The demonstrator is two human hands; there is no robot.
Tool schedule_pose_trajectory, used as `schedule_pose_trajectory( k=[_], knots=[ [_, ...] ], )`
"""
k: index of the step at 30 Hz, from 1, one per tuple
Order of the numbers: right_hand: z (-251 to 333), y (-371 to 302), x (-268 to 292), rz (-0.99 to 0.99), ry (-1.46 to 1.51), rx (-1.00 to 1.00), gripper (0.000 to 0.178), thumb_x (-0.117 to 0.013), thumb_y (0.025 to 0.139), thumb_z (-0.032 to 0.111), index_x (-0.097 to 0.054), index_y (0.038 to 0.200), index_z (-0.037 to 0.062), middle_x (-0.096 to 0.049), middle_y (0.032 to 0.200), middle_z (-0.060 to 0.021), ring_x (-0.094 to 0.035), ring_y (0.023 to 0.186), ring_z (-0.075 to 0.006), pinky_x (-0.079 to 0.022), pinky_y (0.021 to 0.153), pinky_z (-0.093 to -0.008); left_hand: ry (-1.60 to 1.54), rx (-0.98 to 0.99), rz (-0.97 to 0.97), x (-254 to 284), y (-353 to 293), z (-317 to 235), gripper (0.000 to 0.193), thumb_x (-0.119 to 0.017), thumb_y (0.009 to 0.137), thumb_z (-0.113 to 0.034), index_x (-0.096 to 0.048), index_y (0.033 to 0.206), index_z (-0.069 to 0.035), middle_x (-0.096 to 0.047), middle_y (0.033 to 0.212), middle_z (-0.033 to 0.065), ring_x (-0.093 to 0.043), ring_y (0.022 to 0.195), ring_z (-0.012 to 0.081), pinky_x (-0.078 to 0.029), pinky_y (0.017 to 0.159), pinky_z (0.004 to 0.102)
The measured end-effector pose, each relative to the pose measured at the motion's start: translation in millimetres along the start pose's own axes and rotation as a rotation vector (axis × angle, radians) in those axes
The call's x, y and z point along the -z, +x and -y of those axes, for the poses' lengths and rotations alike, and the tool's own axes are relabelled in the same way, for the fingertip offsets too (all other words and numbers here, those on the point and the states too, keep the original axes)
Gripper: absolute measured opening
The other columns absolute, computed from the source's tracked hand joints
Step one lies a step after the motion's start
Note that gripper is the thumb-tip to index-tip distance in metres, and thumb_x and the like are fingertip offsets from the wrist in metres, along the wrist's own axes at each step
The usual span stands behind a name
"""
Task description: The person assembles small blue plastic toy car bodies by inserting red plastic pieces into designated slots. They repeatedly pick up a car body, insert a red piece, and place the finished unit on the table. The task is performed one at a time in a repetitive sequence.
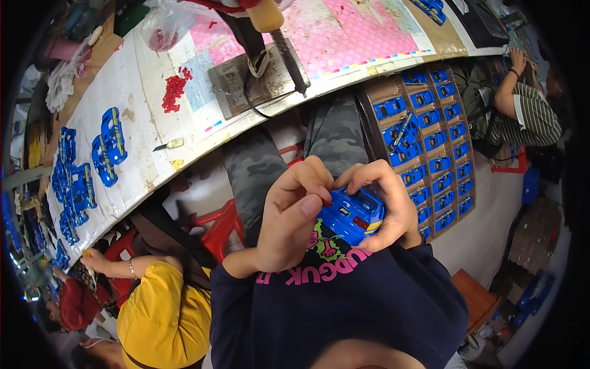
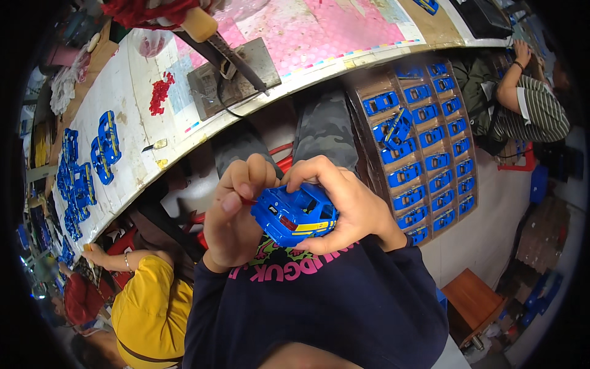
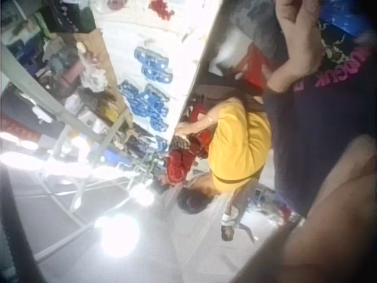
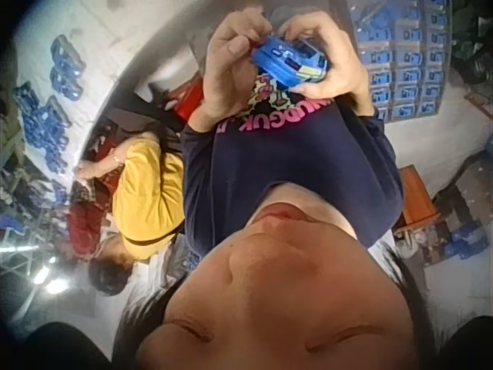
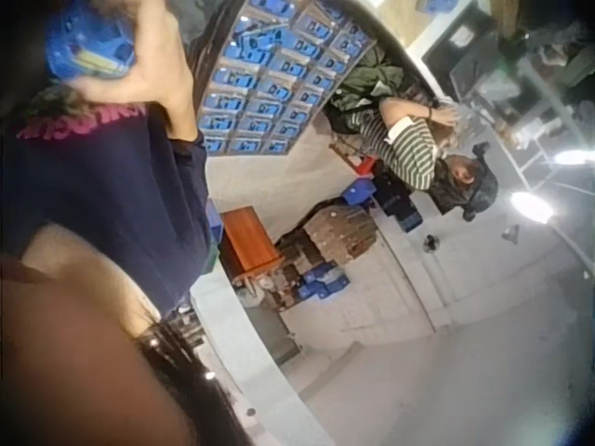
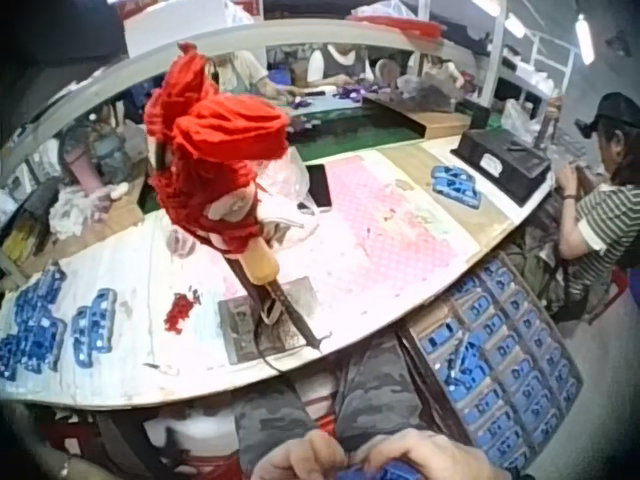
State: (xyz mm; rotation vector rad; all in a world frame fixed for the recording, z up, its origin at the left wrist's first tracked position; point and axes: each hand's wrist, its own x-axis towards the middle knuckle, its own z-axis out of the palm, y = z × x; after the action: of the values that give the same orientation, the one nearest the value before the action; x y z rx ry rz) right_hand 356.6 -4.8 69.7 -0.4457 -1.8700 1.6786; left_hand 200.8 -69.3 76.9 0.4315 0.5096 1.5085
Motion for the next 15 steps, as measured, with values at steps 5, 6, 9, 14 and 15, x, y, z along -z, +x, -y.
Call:
schedule_pose_trajectory(
  k=[5, 6, 9, 14, 15],
  knots=[
    [1.8, -1.5, 2.2, -0.056, -0.066, 0.072, 0.061, -0.078, 0.054, 0.023, -0.041, 0.098, 0.0020, -0.054, 0.085, -0.0143, -0.057, 0.073, -0.0257, -0.045, 0.064, -0.0299, 0.086, -0.009, -0.006, 0.8, 0.1, 8.1, 0.013, -0.056, 0.078, -0.017, -0.051, 0.079, -0.005, -0.042, 0.078, 0.0020, -0.038, 0.075, 0.0098, -0.028, 0.069, 0.0222],
    [2.3, -0.8, 2.9, -0.060, -0.094, 0.095, 0.061, -0.078, 0.054, 0.023, -0.041, 0.098, 0.0021, -0.054, 0.085, -0.0144, -0.057, 0.073, -0.0260, -0.045, 0.064, -0.0300, 0.087, -0.004, -0.006, 2.4, 0.2, 8.6, 0.013, -0.056, 0.078, -0.017, -0.051, 0.079, -0.005, -0.042, 0.078, 0.0019, -0.038, 0.075, 0.0096, -0.028, 0.069, 0.0220],
    [4.0, 0.3, 4.7, -0.069, -0.167, 0.140, 0.061, -0.078, 0.054, 0.023, -0.041, 0.098, 0.0019, -0.054, 0.085, -0.0149, -0.057, 0.071, -0.0263, -0.045, 0.063, -0.0302, 0.106, -0.001, 0.000, 3.4, 1.5, 7.2, 0.012, -0.056, 0.079, -0.016, -0.051, 0.080, -0.004, -0.042, 0.078, 0.0020, -0.038, 0.073, 0.0091, -0.030, 0.068, 0.0218],
    [7.6, 1.5, 4.2, -0.059, -0.229, 0.210, 0.059, -0.077, 0.054, 0.022, -0.042, 0.097, 0.0018, -0.055, 0.083, -0.0155, -0.057, 0.068, -0.0272, -0.046, 0.060, -0.0303, 0.146, 0.029, 0.022, 3.7, 4.7, 3.7, 0.009, -0.057, 0.078, -0.011, -0.052, 0.079, -0.004, -0.043, 0.079, 0.0019, -0.040, 0.072, 0.0082, -0.032, 0.067, 0.0211],
    [8.8, 1.3, 4.1, -0.059, -0.236, 0.220, 0.059, -0.077, 0.054, 0.022, -0.042, 0.097, 0.0018, -0.055, 0.083, -0.0155, -0.058, 0.068, -0.0274, -0.046, 0.060, -0.0304, 0.141, 0.042, 0.042, 5.0, 5.1, 4.2, 0.008, -0.056, 0.078, -0.010, -0.052, 0.079, -0.004, -0.043, 0.079, 0.0018, -0.040, 0.072, 0.0079, -0.033, 0.067, 0.0210]
  ],
)
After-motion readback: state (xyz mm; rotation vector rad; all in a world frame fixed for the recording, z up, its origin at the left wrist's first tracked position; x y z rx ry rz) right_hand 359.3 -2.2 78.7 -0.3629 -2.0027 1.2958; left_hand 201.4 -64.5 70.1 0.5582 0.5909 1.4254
